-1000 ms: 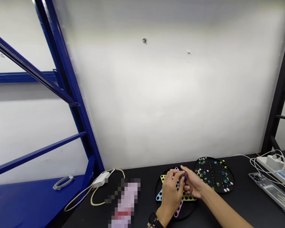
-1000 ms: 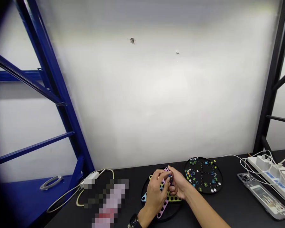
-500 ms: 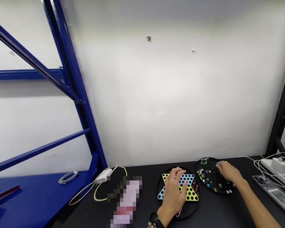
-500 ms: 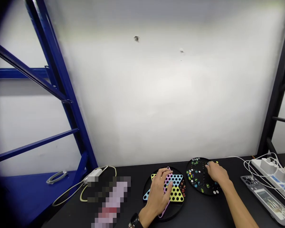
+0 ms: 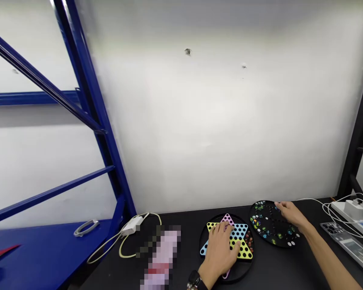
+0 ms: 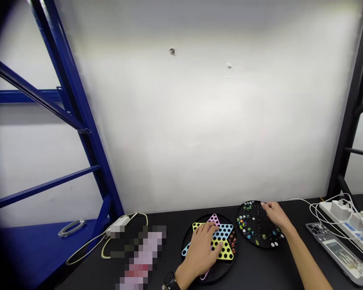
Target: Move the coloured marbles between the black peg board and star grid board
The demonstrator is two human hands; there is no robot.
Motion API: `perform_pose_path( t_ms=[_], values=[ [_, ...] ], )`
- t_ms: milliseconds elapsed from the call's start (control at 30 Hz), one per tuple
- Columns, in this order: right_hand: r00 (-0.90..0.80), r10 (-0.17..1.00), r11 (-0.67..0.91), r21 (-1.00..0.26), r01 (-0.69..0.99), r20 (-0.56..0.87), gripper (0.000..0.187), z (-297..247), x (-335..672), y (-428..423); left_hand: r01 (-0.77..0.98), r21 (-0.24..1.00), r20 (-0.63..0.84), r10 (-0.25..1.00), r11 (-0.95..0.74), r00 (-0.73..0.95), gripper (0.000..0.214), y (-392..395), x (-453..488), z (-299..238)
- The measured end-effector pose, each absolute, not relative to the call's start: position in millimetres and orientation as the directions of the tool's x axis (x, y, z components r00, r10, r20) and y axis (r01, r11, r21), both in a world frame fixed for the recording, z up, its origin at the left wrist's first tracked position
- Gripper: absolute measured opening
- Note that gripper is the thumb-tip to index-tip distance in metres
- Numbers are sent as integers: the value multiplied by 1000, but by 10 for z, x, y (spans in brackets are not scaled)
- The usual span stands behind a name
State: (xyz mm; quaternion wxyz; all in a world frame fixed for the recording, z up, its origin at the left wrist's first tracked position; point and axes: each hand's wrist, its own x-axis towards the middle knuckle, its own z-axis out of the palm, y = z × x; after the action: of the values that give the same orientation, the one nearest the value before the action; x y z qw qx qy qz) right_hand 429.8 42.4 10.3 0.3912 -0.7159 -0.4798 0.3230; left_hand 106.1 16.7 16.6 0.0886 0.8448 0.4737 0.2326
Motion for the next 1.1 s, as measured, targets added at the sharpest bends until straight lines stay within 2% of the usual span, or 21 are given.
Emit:
perform_pose_path(
  t_ms=[33, 67, 200, 233, 333, 400, 433, 500, 567, 633, 767, 933, 1100],
  values=[
    [309, 947, -166, -957, 239, -87, 37, 133, 4201, 428, 754, 370, 299, 838, -543, 457, 29, 159, 1058, 186],
    [277, 956, -123, -989, 83, -96, 39, 158, 4084, 433, 747, 371, 289, 833, -551, 471, 27, 150, 1056, 209],
    [123, 986, -83, -972, -219, -112, 44, 178, 3516, 440, 706, 386, 284, 804, -594, 522, 19, 117, 1062, 284],
    [85, 991, -83, -968, -238, -106, 45, 161, 3375, 437, 692, 394, 281, 796, -605, 536, 16, 109, 1069, 291],
    [62, 998, -16, -999, -45, -19, 49, 69, 3031, 405, 661, 419, 260, 780, -622, 569, 6, 87, 1096, 289],
    [80, 988, 109, -971, 212, 129, 50, -5, 2887, 366, 653, 423, 264, 775, -628, 574, 4, 76, 1113, 274],
    [73, 974, 175, -913, 368, 216, 48, -40, 2839, 344, 650, 421, 271, 772, -632, 575, 5, 72, 1118, 265],
    [-2, 937, 263, -699, 665, 350, 41, -97, 2780, 304, 643, 419, 281, 765, -641, 580, 7, 66, 1124, 247],
    [-82, 928, 269, -501, 823, 365, 35, -130, 2757, 280, 638, 418, 288, 761, -647, 582, 6, 60, 1123, 236],
    [-104, 936, 244, -408, 880, 337, 34, -140, 2751, 272, 639, 419, 292, 762, -645, 578, 4, 52, 1122, 236],
    [-86, 934, 211, -338, 917, 348, 27, -129, 2751, 272, 649, 417, 278, 769, -636, 575, 3, 48, 1127, 253],
    [-89, 917, 222, -312, 924, 389, 18, -117, 2772, 251, 647, 411, 273, 764, -642, 585, 1, 66, 1134, 254],
    [-91, 919, 239, -359, 902, 383, 15, -90, 2797, 195, 643, 407, 280, 759, -649, 588, 2, 53, 1125, 257]
  ],
)
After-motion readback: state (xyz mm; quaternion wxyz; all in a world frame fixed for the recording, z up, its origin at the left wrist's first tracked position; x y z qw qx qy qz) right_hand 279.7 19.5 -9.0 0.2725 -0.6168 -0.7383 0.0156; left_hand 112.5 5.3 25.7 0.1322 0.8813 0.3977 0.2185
